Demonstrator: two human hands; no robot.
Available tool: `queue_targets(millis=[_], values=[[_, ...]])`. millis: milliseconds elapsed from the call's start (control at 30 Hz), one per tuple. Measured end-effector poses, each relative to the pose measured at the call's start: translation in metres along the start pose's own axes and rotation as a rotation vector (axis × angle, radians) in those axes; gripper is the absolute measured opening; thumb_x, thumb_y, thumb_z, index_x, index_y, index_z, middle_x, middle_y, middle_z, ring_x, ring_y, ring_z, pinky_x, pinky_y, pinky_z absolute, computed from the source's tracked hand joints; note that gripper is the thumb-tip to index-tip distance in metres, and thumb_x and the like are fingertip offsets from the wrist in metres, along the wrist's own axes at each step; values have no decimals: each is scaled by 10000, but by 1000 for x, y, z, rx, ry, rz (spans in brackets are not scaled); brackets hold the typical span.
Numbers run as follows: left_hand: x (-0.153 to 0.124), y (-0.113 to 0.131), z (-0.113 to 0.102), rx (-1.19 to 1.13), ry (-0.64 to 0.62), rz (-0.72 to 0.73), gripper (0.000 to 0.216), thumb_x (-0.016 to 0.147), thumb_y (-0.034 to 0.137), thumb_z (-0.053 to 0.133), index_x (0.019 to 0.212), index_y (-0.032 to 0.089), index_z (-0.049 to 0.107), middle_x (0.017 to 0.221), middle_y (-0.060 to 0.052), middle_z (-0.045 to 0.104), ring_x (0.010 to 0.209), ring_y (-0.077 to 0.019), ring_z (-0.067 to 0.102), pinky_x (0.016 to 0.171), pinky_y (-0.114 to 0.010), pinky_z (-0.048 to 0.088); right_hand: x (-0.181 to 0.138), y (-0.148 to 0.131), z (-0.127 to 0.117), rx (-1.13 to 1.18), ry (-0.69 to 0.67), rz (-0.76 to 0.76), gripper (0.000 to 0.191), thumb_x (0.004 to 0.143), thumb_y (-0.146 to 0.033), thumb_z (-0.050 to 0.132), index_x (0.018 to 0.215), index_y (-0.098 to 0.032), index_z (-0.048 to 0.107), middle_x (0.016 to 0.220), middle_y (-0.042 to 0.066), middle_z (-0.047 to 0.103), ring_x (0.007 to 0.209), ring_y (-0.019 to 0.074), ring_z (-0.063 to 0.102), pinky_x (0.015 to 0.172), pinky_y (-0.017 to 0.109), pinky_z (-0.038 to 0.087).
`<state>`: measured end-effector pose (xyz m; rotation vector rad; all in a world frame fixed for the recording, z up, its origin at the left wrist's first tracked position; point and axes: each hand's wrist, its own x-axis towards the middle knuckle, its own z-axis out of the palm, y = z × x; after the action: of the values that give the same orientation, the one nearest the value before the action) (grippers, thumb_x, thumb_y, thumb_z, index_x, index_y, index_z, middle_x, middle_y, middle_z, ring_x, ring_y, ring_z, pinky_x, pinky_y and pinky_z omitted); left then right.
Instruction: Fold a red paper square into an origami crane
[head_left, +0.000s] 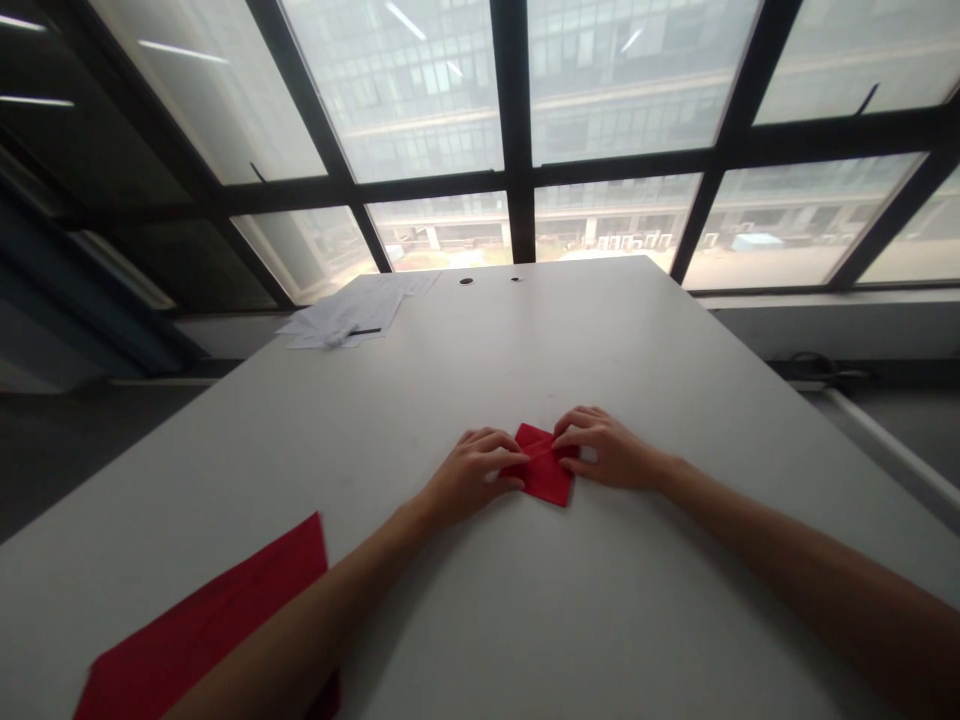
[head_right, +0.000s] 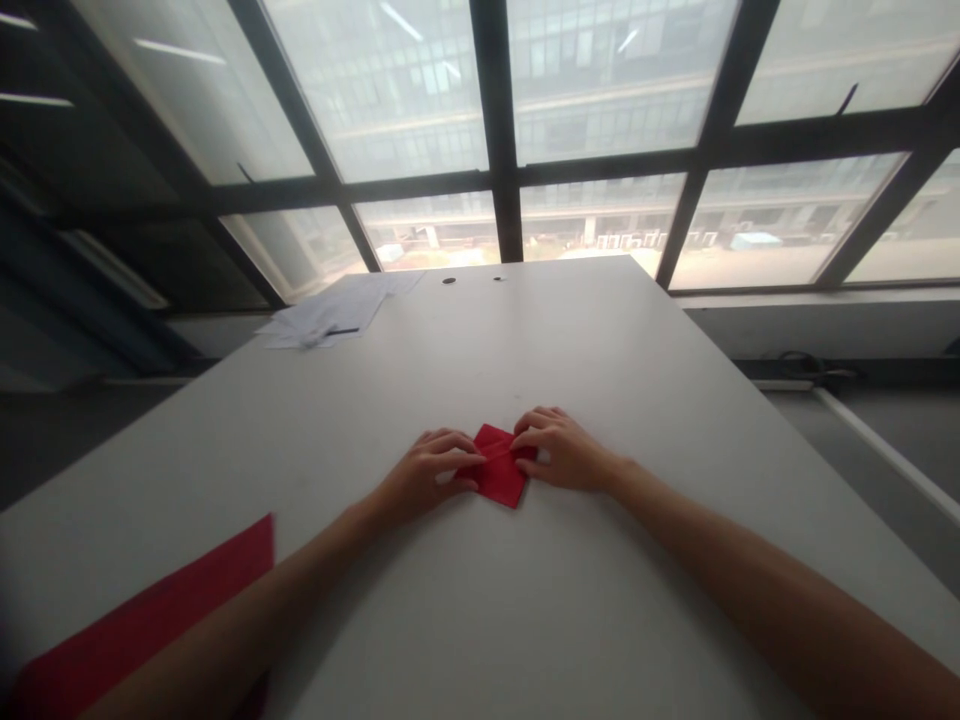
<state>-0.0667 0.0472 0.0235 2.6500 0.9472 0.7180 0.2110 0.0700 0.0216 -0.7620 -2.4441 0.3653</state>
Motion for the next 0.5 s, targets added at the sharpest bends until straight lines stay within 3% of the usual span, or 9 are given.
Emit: queue_targets(millis=[100, 233, 500], values=[[1, 3, -1, -40, -14, 33, 157, 897, 345, 661, 998, 264, 750, 1035, -60, 707, 1019, -198, 620, 961, -360, 452, 0, -1, -1, 1, -2, -10, 199, 823, -217, 704, 1014, -267, 728, 1066, 50, 682, 1005, 213, 604, 963, 408, 432], [2, 6, -1, -137, -59, 47, 179, 943, 294, 590, 1008, 237, 747, 1005, -73, 709, 924, -171, 634, 880, -309, 500, 0, -2, -1, -2, -6, -3, 229, 818, -208, 703, 1034, -279, 725, 1084, 44, 679, 1026, 213, 599, 971, 405, 435], [1, 0, 1, -171, -30, 35, 197, 869, 391, 686, 980, 246, 761, 984, -72, 712, 915, -183, 642, 882, -322, 503, 1, -1, 0, 6, 10, -10, 218, 810, -211, 711, 1013, -286, 733, 1069, 41, 683, 1012, 208, 609, 957, 392, 452]])
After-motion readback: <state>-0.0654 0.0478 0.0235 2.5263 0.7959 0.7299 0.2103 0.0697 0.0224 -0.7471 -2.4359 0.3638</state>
